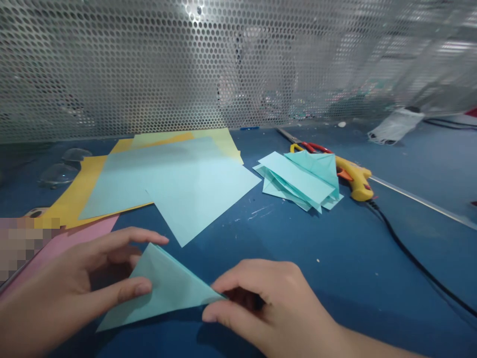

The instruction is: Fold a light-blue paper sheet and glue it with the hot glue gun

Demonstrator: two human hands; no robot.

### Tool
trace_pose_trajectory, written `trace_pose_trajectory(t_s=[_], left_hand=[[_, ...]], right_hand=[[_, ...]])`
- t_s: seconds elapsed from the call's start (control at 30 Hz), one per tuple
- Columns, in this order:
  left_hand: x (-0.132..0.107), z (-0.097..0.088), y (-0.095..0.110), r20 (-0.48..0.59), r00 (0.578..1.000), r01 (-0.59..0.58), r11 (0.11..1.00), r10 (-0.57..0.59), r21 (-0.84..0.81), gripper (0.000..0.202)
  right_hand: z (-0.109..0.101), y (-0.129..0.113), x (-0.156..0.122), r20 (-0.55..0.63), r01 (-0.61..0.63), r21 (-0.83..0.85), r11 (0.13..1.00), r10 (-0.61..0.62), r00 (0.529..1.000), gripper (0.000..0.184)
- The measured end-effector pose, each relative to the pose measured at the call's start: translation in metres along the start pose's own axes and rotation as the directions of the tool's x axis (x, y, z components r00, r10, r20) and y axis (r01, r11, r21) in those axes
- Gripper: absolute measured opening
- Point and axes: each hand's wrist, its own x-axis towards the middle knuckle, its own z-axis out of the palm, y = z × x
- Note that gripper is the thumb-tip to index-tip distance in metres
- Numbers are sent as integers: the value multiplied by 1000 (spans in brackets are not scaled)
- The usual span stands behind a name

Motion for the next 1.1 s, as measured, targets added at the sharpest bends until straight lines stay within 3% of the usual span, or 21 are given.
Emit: trace_pose_trajectory(t_s=[0.2, 0.3, 0.43, 0.6, 0.83, 0.97, 1.1], left_hand=[[1, 0, 3, 28, 999, 38, 996, -36, -77, 36], [-2, 2, 2, -46, 999, -14, 997, 10, -81, 35], [-3, 5, 6, -95, 992, -99, 986, 87, -132, 10], [-3, 6, 11, -121, 984, -146, 985, 134, -93, 5], [0, 11, 20, -171, 985, -20, 998, 29, 56, 28], [8, 12, 29, -202, 978, -24, 993, 46, 112, 34], [5, 9, 26, -198, 979, -21, 995, 41, 102, 33]], right_hand=[[1, 0, 2, -1, -44, 26, 999, 44, 999, 17], [2, 0, 4, -34, -115, 102, 988, 119, 992, 18], [1, -5, 6, 2, -296, 205, 933, 302, 953, 15], [1, -13, 9, -15, -409, 357, 840, 443, 897, 10], [-2, -10, 11, 65, -392, 387, 835, 399, 915, 13], [-1, -10, 9, 52, -373, 326, 869, 378, 925, 19], [1, -11, 5, 9, -360, 228, 905, 367, 930, 26]])
